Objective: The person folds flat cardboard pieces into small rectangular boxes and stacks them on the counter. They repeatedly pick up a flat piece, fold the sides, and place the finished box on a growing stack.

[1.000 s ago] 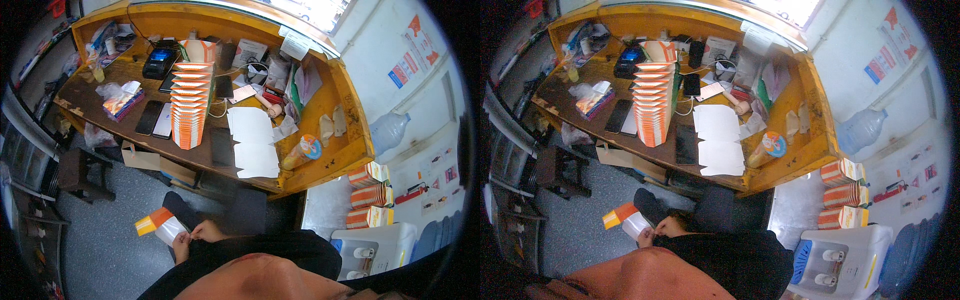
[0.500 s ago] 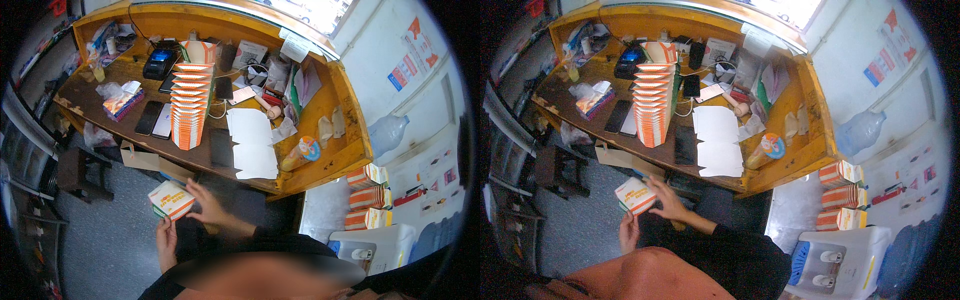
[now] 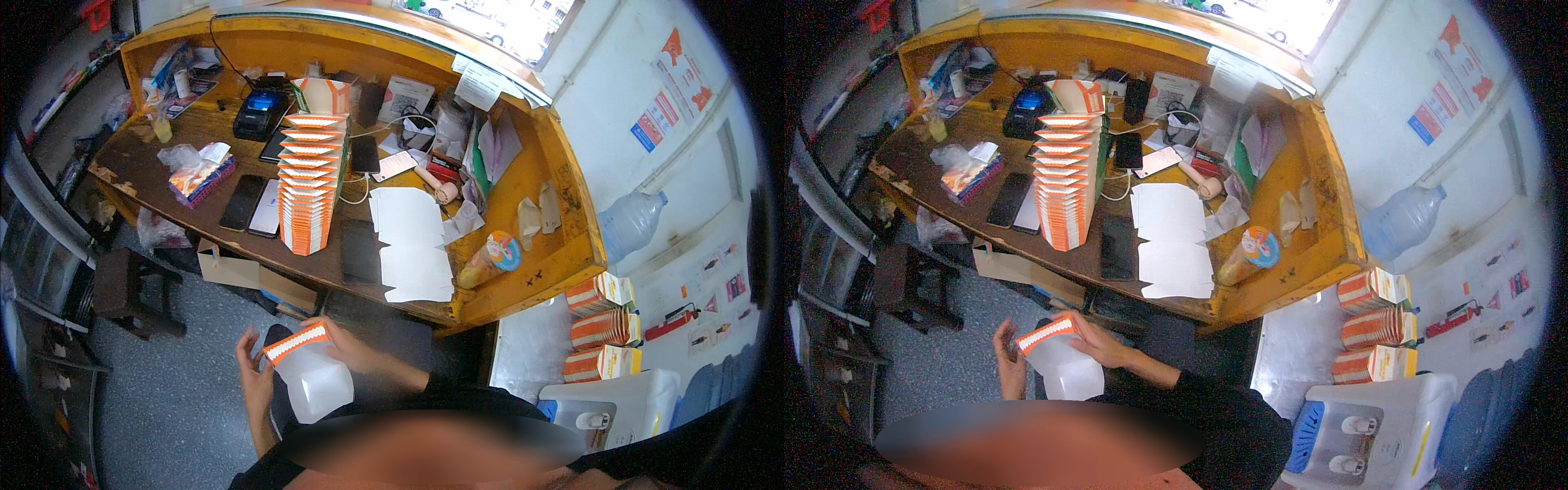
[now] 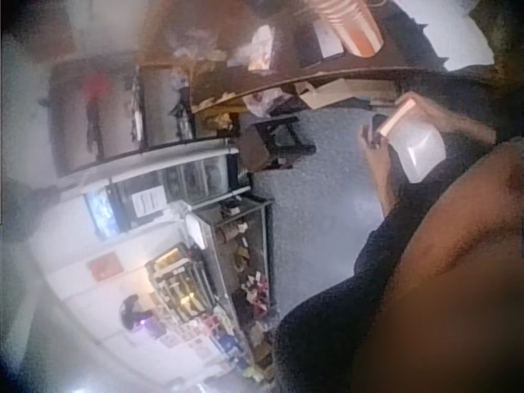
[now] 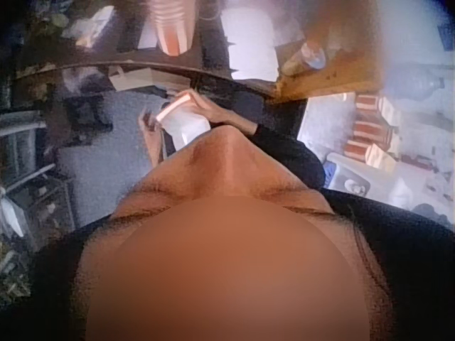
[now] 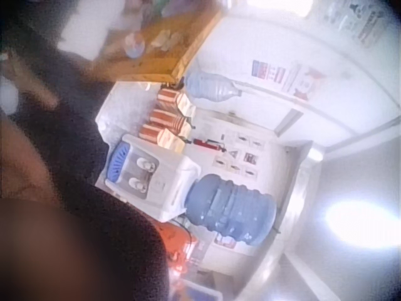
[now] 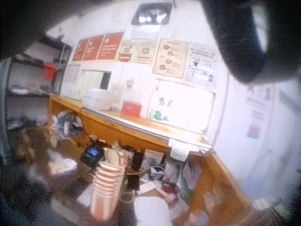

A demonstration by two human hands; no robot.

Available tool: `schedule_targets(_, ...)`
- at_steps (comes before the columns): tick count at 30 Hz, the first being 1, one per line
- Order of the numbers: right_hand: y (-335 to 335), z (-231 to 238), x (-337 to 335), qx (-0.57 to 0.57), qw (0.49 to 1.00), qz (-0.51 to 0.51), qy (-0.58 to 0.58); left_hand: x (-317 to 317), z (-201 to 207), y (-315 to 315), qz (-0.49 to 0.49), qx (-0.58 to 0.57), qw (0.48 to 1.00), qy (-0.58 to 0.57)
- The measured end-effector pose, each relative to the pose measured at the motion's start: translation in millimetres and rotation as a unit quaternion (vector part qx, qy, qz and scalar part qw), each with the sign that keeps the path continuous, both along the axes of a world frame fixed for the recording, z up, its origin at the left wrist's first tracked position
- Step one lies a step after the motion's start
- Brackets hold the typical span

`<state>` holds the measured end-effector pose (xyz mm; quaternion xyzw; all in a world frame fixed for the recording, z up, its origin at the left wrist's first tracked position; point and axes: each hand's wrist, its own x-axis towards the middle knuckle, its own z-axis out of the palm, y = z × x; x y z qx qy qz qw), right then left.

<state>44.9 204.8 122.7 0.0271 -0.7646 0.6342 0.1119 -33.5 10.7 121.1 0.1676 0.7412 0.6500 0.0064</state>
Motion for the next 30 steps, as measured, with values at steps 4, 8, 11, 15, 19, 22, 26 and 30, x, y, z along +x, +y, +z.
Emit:
schedule_targets(4, -6.2, 7.8, -4.6, -0.251, 0.967, -0.026, -0.026, 3.5, 18.0, 6.6, -0.139, 0.148, 0.967, -0.151)
schedule_targets(8, 6.4, 23.7, 2.0, -0.093, 0.982, -0.108, -0.121, -2.8, 15.3, 12.9, -0.180, 0.083, 0.974, -0.108)
schedule_targets(11, 12.2, 36.4, 5.5, -0.038, 0.991, -0.118, -0.054, 1.4, 8.6, 27.4, -0.144, 0.108, 0.981, -0.071)
schedule_targets(15, 9.5, 46.9, 9.1, -0.022, 0.988, -0.127, -0.090, 5.7, 9.0, 45.4, -0.098, 0.152, 0.980, -0.080)
schedule_targets(19, 9.9, 48.9, 9.9, 0.002, 0.995, -0.090, -0.050, 2.9, 15.2, 48.6, -0.063, 0.117, 0.991, 0.021)
schedule_targets(22, 18.5, 47.8, 5.0, 0.050, 0.999, 0.012, 0.015, -5.3, 18.3, 45.4, -0.017, 0.156, 0.987, -0.017)
schedule_targets(26, 30.2, 49.5, 3.7, 0.095, 0.993, -0.070, -0.022, -13.2, 17.9, 44.4, -0.122, 0.180, 0.971, -0.099)
schedule_targets(30, 33.6, 56.2, 6.7, 0.056, 0.987, -0.141, -0.055, -23.8, 15.1, 33.0, -0.250, 0.000, 0.965, -0.073)
